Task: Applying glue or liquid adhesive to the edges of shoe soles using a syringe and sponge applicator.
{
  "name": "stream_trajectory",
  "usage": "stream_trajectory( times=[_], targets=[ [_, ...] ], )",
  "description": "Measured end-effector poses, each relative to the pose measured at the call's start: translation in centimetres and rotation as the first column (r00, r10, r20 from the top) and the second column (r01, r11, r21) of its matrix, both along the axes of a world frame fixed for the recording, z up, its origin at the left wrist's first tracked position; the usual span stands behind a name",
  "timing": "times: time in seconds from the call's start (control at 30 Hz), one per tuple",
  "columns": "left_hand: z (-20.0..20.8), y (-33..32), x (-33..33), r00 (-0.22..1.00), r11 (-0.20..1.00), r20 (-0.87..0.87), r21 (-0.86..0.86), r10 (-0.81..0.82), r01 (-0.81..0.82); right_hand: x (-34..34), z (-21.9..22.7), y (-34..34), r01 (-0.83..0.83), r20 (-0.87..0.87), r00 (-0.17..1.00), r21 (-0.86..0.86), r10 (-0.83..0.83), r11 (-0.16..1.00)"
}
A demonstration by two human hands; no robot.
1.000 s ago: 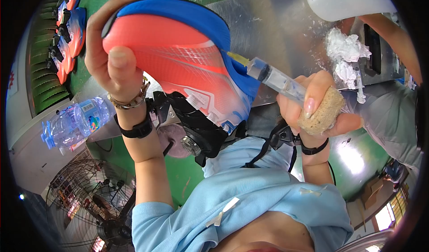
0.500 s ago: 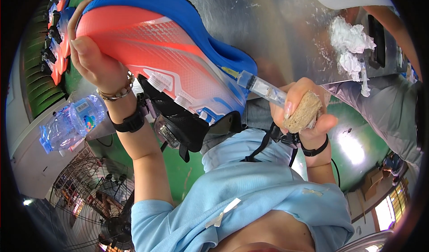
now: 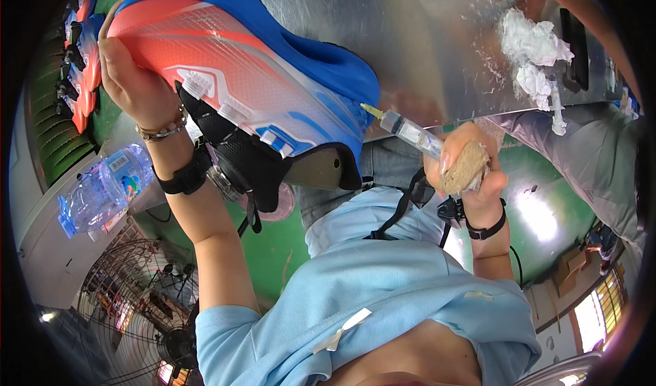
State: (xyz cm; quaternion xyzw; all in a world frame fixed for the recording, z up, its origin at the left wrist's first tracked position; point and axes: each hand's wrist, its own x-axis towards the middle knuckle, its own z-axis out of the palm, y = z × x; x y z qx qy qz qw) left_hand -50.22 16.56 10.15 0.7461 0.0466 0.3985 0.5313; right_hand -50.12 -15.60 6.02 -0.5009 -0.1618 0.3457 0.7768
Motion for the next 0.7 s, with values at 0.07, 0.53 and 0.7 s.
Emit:
stream_trajectory(
  times=[0.07,0.53,0.7],
  targets=[
    [-0.1,0.2,-0.1,0.992,0.993,-0.052,-0.026,0.117,-0.118,-0.1,-0.1,-0.1,0.011,-0.002,1.000,-0.005,-0.011,1.000],
    [-4.4,5.4,-2.9,0.941,0.938,-0.273,-0.227,0.198,-0.264,0.0,-0.5,1.7,0.101,-0.049,0.994,0.088,-0.097,0.991],
    [-5.1,4.7,-5.1,0.910,0.844,-0.396,-0.439,0.127,-0.309,0.1,-0.5,3.5,0.161,-0.107,0.983,0.114,-0.149,0.980]
  ],
)
